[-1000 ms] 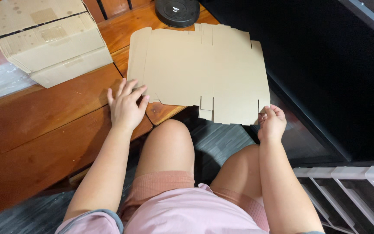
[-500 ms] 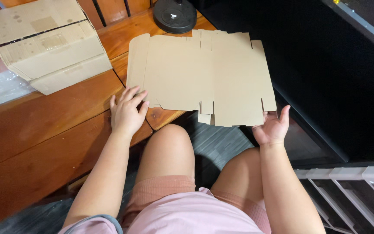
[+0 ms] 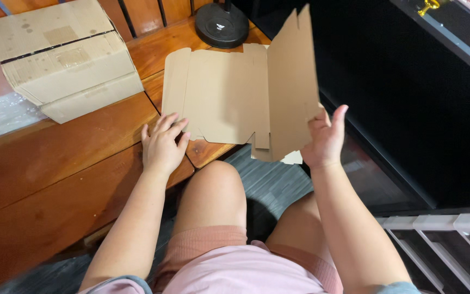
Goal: The person repeatedly picks up flat cardboard pieces from a wooden surface, lifts them, and places them onto a stack on a black shelf. The action is performed one at a time in a repetitive loop throughout the clip.
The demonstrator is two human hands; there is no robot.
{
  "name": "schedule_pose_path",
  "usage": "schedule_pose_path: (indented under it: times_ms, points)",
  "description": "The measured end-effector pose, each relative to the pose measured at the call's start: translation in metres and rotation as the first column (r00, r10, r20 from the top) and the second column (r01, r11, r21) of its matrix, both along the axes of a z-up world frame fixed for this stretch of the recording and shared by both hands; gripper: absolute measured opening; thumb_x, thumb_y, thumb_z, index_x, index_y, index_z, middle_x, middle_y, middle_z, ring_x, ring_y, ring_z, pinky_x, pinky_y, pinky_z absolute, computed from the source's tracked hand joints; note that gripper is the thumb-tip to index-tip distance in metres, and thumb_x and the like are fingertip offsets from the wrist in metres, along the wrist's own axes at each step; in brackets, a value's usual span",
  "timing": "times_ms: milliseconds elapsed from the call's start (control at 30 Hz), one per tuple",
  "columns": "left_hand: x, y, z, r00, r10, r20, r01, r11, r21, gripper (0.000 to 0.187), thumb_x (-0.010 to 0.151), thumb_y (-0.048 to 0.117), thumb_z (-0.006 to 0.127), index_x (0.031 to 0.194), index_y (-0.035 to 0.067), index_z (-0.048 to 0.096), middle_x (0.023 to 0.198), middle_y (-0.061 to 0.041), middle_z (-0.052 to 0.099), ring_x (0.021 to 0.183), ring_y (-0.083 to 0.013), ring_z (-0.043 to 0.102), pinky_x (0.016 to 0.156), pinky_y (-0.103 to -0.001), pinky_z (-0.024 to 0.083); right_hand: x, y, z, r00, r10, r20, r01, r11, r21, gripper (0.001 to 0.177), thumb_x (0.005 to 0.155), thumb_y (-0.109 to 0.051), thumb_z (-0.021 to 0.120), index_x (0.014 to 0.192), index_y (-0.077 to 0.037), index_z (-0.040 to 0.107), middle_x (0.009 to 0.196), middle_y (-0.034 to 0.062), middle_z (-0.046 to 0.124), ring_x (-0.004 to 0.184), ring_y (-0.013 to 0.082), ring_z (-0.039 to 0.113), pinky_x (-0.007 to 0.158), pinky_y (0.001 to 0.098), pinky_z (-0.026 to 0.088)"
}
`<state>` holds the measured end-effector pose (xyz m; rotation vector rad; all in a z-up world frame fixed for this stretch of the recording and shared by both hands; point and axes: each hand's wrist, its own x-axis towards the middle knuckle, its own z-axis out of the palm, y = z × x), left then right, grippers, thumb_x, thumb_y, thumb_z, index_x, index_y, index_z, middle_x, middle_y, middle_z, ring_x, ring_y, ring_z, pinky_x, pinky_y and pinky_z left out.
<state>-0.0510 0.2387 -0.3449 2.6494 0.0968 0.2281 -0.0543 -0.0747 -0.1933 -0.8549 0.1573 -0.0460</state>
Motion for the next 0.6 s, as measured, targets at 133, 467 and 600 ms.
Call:
schedule_pose_path:
  times_ms: [133, 467, 600]
  points:
    - [-0.001, -0.001, 0.005, 1.000, -0.001, -0.004, 0.001, 1.000, -0.010, 0.037, 0.106, 0.044, 0.056, 0.141, 0.032, 0.064, 0.156, 0.004, 0.053, 0.154, -0.0259, 0.037, 0.125, -0.065, 0.016, 0.048, -0.022, -0.066, 0.982, 0.183, 0.053, -0.171, 0.970, -0.172, 0.072, 0.095, -0.074, 0.035, 0.117, -0.017, 0.074, 0.080, -0.0083, 0.064, 0.083, 0.0060, 0.060, 0.083, 0.0222, 0.050]
    - [-0.002, -0.003, 0.010, 1.000, 0.012, -0.014, -0.012, 1.000, -0.011, 0.035, 0.104, 0.041, 0.059, 0.138, 0.034, 0.065, 0.155, 0.007, 0.053, 0.154, -0.0238, 0.037, 0.126, -0.063, 0.017, 0.080, -0.015, -0.116, 0.980, 0.049, -0.192, -0.187, 0.548, -0.815, 0.046, 0.094, -0.023, 0.077, 0.134, -0.008, 0.062, 0.107, 0.0042, 0.060, 0.102, 0.0153, 0.062, 0.078, 0.0281, 0.062]
    - [-0.002, -0.002, 0.011, 0.999, 0.009, -0.035, -0.010, 0.999, -0.036, 0.035, 0.105, 0.040, 0.057, 0.139, 0.034, 0.064, 0.155, 0.006, 0.053, 0.155, -0.0242, 0.036, 0.126, -0.063, 0.015, 0.090, -0.011, -0.131, 0.969, 0.041, -0.246, -0.216, 0.626, -0.749, 0.061, 0.093, -0.025, 0.080, 0.142, -0.001, 0.052, 0.111, 0.0126, 0.064, 0.097, 0.0184, 0.067, 0.074, 0.0267, 0.063]
